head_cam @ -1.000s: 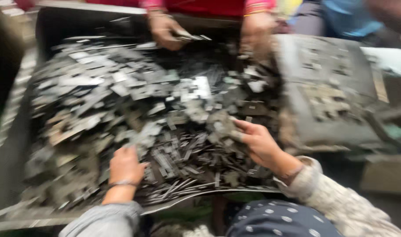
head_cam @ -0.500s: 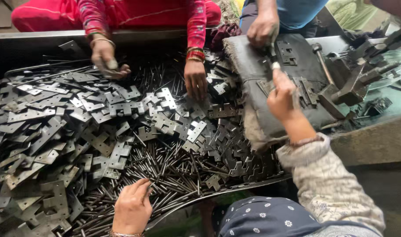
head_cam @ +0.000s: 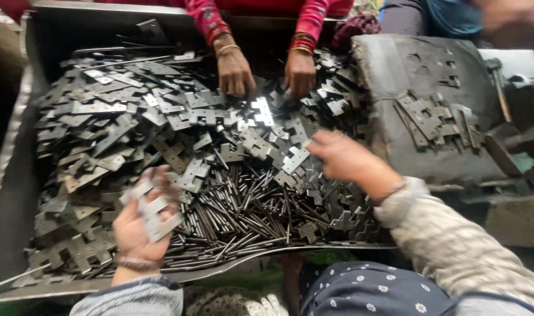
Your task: The person assembles metal hinges by hand, selecting individual metal plates and pins from a large bin and combining them before placing the assembled items onto a work surface.
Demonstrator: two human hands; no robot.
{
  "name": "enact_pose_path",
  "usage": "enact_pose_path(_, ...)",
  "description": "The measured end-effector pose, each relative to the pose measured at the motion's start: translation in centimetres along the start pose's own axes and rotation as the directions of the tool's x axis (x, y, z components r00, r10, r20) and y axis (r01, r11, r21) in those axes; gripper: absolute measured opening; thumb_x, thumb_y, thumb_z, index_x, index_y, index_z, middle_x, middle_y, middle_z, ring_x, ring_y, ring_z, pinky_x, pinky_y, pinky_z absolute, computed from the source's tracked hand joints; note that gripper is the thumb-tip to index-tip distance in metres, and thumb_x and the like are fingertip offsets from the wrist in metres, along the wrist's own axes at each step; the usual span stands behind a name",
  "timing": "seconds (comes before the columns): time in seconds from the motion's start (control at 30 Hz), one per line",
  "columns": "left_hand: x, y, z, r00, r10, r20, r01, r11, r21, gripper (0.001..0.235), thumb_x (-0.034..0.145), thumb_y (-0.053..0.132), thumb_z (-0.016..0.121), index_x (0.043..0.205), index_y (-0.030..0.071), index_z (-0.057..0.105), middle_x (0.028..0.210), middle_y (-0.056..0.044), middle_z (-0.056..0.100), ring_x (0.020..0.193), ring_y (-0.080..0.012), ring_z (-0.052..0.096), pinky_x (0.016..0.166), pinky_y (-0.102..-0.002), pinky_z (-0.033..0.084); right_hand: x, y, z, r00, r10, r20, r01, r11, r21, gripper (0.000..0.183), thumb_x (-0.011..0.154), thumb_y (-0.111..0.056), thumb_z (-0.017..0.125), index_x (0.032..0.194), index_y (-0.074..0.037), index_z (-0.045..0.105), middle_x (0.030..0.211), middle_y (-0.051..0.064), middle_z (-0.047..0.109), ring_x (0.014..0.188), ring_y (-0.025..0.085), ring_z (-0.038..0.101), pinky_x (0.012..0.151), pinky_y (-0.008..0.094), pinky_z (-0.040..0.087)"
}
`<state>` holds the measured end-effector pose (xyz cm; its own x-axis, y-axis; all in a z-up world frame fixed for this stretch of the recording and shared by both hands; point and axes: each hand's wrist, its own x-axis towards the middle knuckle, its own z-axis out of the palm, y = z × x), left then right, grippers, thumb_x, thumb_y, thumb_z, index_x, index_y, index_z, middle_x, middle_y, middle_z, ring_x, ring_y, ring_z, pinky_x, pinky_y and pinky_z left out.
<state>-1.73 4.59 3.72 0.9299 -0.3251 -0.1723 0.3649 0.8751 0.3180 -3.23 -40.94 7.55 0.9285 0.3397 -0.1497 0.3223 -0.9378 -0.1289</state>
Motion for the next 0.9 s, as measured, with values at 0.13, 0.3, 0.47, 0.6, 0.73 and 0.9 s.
enact_pose_path(0.13,2.0,-0.6,-0.9,0.977,0.003,-0.213,0.158,0.659,0.735,0.054,0.1,0.044,0.054,0.147,0.018,0.058,0.106,-0.016,0.077,0.079,-0.0241,0.068,0.067,-0.035,0.054,4.2,-0.5,6.8,0.973,-0.231,0.016,0.23,0.958,-0.168,0.063,0.07,0.002,0.067,0.132,-0.008,0.061,0.131,0.019,0.06,0.128,0.036,0.058,0.107,0.047,0.048)
enact_pose_path(0.3,1.7,0.1,-5.0,0.962,0.184,0.201,-0.051,-0.601,0.797,0.031,0.088,0.035,0.078,0.108,0.012,0.074,0.098,-0.015,0.075,0.088,-0.0333,0.072,0.077,-0.04,0.058,4.3,-0.8,9.5,0.978,-0.087,0.19,0.055,0.984,0.171,0.067,0.077,-0.005,0.067,0.142,0.0,0.05,0.134,0.02,0.058,0.112,0.039,0.063,0.095,0.044,0.053)
enact_pose_path(0.47,3.3,-5.4,-8.5,0.777,-0.25,0.578,-0.589,-0.61,0.529,0.038,0.073,-0.001,0.062,0.107,0.01,0.073,0.107,-0.009,0.072,0.103,-0.0297,0.067,0.091,-0.039,0.056,3.2,-1.4,8.3,0.981,-0.171,0.089,0.157,0.976,0.154,0.066,0.068,-0.005,0.072,0.131,0.001,0.056,0.124,0.022,0.062,0.108,0.041,0.064,0.092,0.046,0.053)
enact_pose_path(0.6,4.2,-7.9,-8.2,0.818,-0.387,0.426,-0.568,-0.658,0.494,0.012,0.082,0.008,0.064,0.092,0.011,0.07,0.096,-0.008,0.068,0.097,-0.028,0.065,0.088,-0.04,0.053,2.2,-3.3,7.8,0.967,-0.141,0.213,0.173,0.975,-0.143,0.061,0.078,-0.002,0.064,0.138,0.001,0.052,0.117,0.018,0.067,0.105,0.035,0.067,0.089,0.045,0.054)
enact_pose_path(0.73,4.5,-7.6,-7.2,0.761,-0.477,0.44,-0.633,-0.696,0.34,0.013,0.084,0.009,0.061,0.095,0.012,0.066,0.094,-0.006,0.065,0.094,-0.026,0.063,0.087,-0.042,0.049,2.2,-3.0,5.9,0.973,0.208,0.101,-0.213,0.976,0.048,0.041,0.09,0.0,0.061,0.13,-0.008,0.06,0.103,0.018,0.075,0.096,0.036,0.071,0.083,0.046,0.056)
enact_pose_path(0.9,2.9,-8.2,-6.0,0.793,-0.196,0.576,-0.588,-0.493,0.641,0.023,0.082,0.005,0.064,0.105,0.009,0.062,0.096,-0.006,0.067,0.093,-0.0262,0.064,0.085,-0.04,0.05,-0.2,-2.2,3.6,0.928,0.345,0.143,-0.22,0.195,0.956,0.03,0.092,-0.002,0.066,0.121,-0.002,0.058,0.1,0.019,0.076,0.085,0.026,0.074,0.064,0.035,0.053)
